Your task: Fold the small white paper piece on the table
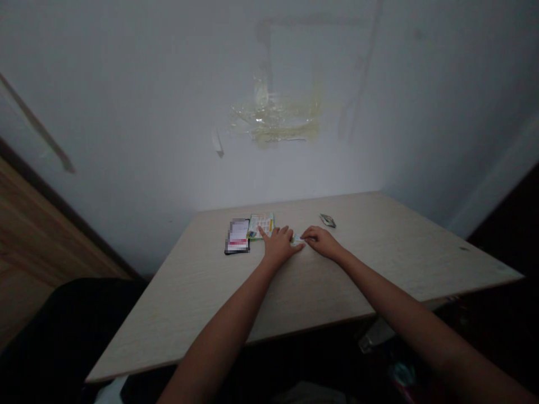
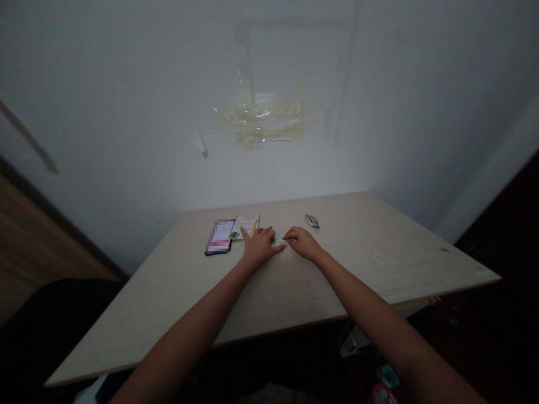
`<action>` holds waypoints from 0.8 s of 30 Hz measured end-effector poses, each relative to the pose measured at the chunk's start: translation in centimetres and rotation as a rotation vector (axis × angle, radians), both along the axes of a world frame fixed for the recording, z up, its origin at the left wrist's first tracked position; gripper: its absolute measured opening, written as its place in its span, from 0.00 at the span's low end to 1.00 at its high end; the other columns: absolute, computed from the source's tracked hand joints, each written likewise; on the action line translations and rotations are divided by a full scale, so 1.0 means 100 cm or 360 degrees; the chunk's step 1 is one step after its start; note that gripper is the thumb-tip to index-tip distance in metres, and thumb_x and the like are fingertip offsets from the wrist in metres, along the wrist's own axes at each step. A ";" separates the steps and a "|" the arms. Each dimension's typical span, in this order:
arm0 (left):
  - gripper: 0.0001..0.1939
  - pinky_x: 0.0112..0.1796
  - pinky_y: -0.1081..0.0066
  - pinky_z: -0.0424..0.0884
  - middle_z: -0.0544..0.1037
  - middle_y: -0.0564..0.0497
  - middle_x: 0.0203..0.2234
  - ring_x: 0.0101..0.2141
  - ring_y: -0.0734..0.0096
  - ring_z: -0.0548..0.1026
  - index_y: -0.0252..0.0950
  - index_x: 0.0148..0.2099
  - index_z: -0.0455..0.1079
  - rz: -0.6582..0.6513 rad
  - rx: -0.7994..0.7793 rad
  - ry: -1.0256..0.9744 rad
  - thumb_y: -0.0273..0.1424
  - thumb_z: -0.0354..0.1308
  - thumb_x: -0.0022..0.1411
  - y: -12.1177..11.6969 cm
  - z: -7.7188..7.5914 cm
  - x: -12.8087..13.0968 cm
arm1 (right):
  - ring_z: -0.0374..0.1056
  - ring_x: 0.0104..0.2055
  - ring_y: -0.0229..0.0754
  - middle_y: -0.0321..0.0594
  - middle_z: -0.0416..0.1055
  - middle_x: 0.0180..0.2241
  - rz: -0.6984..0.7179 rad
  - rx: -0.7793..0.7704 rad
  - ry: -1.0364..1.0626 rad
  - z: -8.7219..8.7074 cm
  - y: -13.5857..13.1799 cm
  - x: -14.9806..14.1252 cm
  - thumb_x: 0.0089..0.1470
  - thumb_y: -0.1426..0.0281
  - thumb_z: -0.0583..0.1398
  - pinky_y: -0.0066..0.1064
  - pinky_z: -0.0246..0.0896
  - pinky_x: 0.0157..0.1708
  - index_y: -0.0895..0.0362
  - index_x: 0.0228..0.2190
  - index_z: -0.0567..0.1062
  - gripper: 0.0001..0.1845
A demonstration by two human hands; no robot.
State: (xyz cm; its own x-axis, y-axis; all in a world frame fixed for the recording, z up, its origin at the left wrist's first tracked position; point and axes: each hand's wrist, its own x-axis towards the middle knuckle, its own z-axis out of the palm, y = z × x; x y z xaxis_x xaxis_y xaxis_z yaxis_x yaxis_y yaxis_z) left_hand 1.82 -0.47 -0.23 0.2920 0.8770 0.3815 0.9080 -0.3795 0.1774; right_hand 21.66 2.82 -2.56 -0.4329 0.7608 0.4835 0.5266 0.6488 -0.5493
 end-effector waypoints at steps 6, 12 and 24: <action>0.20 0.55 0.24 0.19 0.77 0.50 0.52 0.56 0.50 0.67 0.42 0.39 0.73 -0.0017 -0.0012 -0.0084 0.54 0.59 0.59 -0.003 -0.001 -0.005 | 0.72 0.45 0.44 0.42 0.77 0.39 0.0027 -0.0041 0.0025 -0.003 0.003 0.003 0.52 0.78 0.61 0.39 0.64 0.52 0.55 0.36 0.82 0.12; 0.18 0.56 0.25 0.20 0.78 0.50 0.51 0.57 0.51 0.67 0.44 0.44 0.75 -0.0042 -0.0046 -0.0083 0.51 0.57 0.63 -0.006 0.001 -0.008 | 0.71 0.45 0.44 0.43 0.77 0.39 0.0002 -0.0056 0.0071 -0.002 0.002 0.004 0.51 0.77 0.63 0.39 0.64 0.51 0.55 0.37 0.82 0.11; 0.13 0.59 0.32 0.20 0.76 0.53 0.55 0.58 0.57 0.67 0.48 0.42 0.78 -0.0094 0.0097 -0.0160 0.43 0.53 0.69 -0.011 0.009 -0.008 | 0.72 0.42 0.44 0.43 0.77 0.37 -0.0040 -0.0061 0.0184 0.004 -0.005 0.002 0.58 0.68 0.62 0.38 0.65 0.48 0.56 0.36 0.81 0.08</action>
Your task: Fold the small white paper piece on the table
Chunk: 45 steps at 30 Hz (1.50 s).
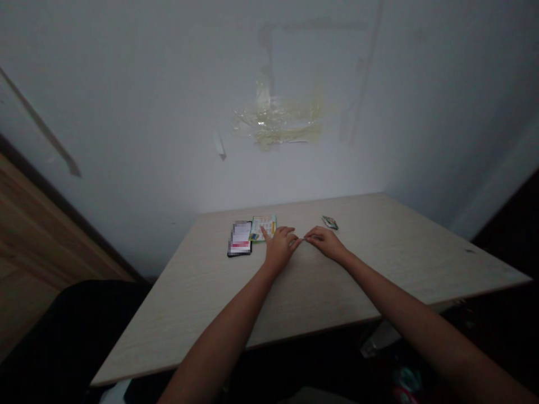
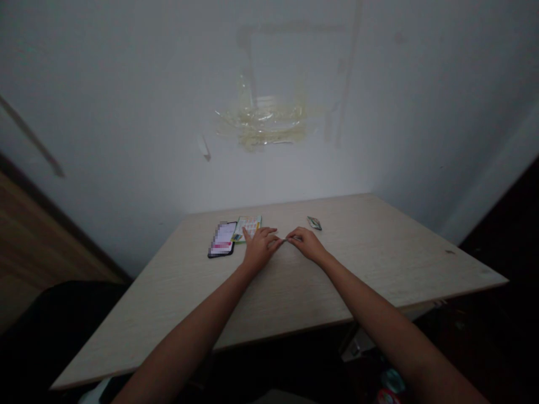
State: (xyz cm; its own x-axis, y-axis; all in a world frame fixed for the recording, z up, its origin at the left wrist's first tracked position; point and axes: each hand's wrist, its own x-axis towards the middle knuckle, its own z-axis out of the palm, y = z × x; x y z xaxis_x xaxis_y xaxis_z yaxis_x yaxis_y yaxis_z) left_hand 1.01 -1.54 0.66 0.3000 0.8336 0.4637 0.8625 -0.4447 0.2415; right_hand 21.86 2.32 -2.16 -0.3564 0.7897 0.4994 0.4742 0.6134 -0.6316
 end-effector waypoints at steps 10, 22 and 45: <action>0.10 0.61 0.30 0.34 0.73 0.53 0.58 0.60 0.58 0.64 0.46 0.38 0.77 0.0174 -0.0108 -0.0309 0.38 0.55 0.68 -0.002 0.006 0.004 | 0.71 0.42 0.45 0.43 0.77 0.37 -0.0087 0.0073 0.0193 0.000 0.002 -0.002 0.57 0.66 0.62 0.41 0.65 0.48 0.55 0.42 0.79 0.12; 0.11 0.60 0.29 0.36 0.67 0.46 0.62 0.64 0.49 0.56 0.44 0.40 0.77 0.0427 -0.0152 0.0001 0.42 0.58 0.64 0.006 -0.009 -0.001 | 0.68 0.46 0.46 0.44 0.73 0.39 -0.0053 0.0065 -0.0237 -0.006 0.001 0.000 0.55 0.71 0.63 0.41 0.64 0.51 0.54 0.37 0.82 0.08; 0.08 0.58 0.24 0.34 0.68 0.55 0.62 0.63 0.51 0.58 0.52 0.42 0.79 0.0126 -0.0258 0.0023 0.36 0.59 0.64 0.014 -0.005 -0.014 | 0.68 0.54 0.49 0.42 0.75 0.51 0.0006 0.0154 -0.0424 -0.011 0.005 0.000 0.57 0.72 0.61 0.47 0.59 0.58 0.48 0.46 0.81 0.16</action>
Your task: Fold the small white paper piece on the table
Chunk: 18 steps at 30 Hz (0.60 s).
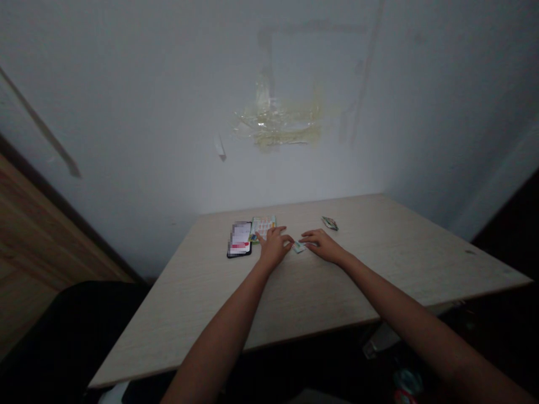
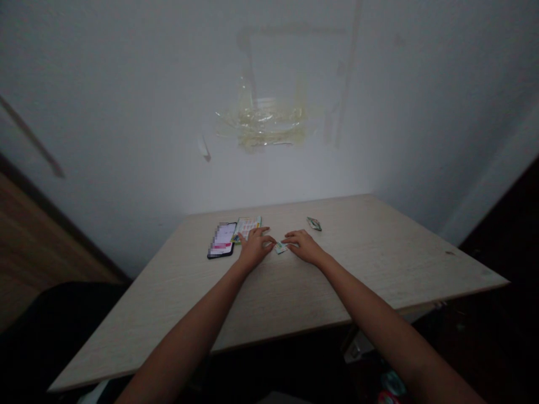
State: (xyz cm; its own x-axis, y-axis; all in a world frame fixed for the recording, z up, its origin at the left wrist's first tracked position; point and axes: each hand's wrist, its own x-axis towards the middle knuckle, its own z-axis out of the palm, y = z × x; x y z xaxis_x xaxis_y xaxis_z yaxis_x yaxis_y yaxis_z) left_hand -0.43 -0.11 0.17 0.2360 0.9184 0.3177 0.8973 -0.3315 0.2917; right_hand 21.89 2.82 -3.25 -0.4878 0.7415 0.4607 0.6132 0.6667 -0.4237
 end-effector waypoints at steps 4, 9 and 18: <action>0.08 0.57 0.24 0.32 0.68 0.59 0.63 0.63 0.52 0.58 0.53 0.41 0.79 -0.0038 -0.0059 0.0005 0.36 0.58 0.65 0.001 0.004 -0.003 | 0.68 0.54 0.49 0.42 0.75 0.51 -0.0001 -0.0005 -0.0003 0.000 0.000 0.000 0.58 0.71 0.61 0.47 0.60 0.58 0.48 0.46 0.81 0.16; 0.08 0.57 0.23 0.32 0.67 0.61 0.64 0.64 0.52 0.57 0.54 0.40 0.79 -0.0067 -0.0065 0.0000 0.36 0.58 0.66 0.004 0.006 -0.004 | 0.68 0.54 0.49 0.42 0.75 0.51 0.0015 0.0008 -0.0001 0.000 0.001 0.001 0.58 0.71 0.61 0.48 0.60 0.58 0.47 0.46 0.81 0.15; 0.07 0.56 0.21 0.30 0.68 0.62 0.62 0.63 0.48 0.59 0.55 0.41 0.79 -0.0093 -0.0045 0.0102 0.40 0.60 0.64 0.007 0.005 -0.005 | 0.68 0.53 0.49 0.43 0.75 0.51 0.0015 0.0046 -0.0069 0.000 0.001 0.001 0.58 0.72 0.60 0.47 0.60 0.57 0.49 0.46 0.81 0.16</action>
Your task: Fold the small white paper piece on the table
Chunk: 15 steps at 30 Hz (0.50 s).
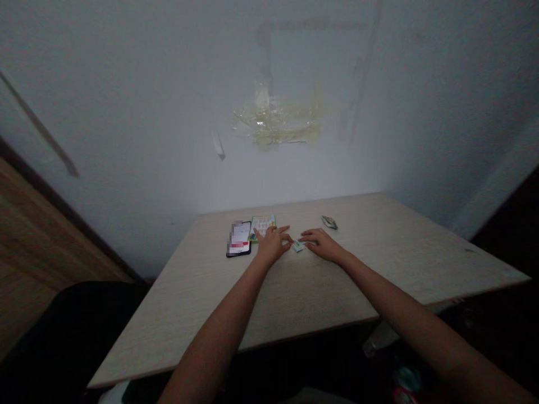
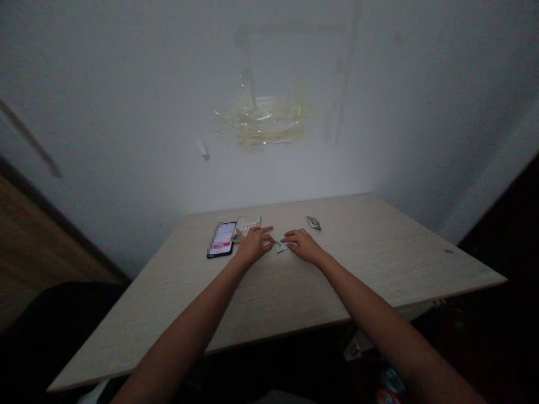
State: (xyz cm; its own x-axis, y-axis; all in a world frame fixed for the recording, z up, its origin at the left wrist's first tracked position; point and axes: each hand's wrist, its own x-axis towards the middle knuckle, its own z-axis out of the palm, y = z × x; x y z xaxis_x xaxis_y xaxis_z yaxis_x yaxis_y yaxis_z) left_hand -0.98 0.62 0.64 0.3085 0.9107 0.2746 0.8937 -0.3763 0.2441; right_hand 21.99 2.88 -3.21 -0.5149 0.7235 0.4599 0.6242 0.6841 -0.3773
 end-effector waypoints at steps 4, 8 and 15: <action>0.07 0.56 0.22 0.29 0.69 0.62 0.62 0.63 0.46 0.60 0.55 0.41 0.79 0.0015 0.0005 0.0048 0.43 0.60 0.63 -0.002 0.001 0.001 | 0.68 0.54 0.49 0.42 0.75 0.51 -0.0009 0.0014 0.0008 0.000 -0.001 0.000 0.59 0.72 0.59 0.46 0.60 0.57 0.49 0.47 0.80 0.16; 0.09 0.56 0.21 0.29 0.67 0.61 0.63 0.63 0.45 0.59 0.55 0.43 0.79 0.0021 0.0011 0.0097 0.45 0.59 0.63 -0.005 0.003 0.002 | 0.68 0.53 0.49 0.42 0.75 0.51 0.0012 0.0032 0.0035 -0.001 -0.001 0.000 0.58 0.71 0.60 0.45 0.61 0.57 0.49 0.47 0.80 0.17; 0.13 0.54 0.20 0.28 0.66 0.59 0.64 0.64 0.42 0.58 0.54 0.45 0.78 0.0034 -0.0028 0.0113 0.48 0.60 0.60 -0.010 0.004 0.004 | 0.67 0.54 0.50 0.43 0.75 0.51 0.0005 0.0006 0.0042 -0.002 0.000 0.000 0.58 0.71 0.60 0.47 0.61 0.57 0.49 0.47 0.80 0.16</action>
State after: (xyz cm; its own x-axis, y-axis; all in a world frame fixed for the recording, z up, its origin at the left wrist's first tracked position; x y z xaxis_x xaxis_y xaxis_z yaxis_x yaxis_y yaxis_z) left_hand -0.59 -0.38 1.05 0.3070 0.9218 0.2367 0.9169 -0.3531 0.1860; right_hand 22.04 2.90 -3.42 -0.5046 0.7203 0.4760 0.6121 0.6873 -0.3912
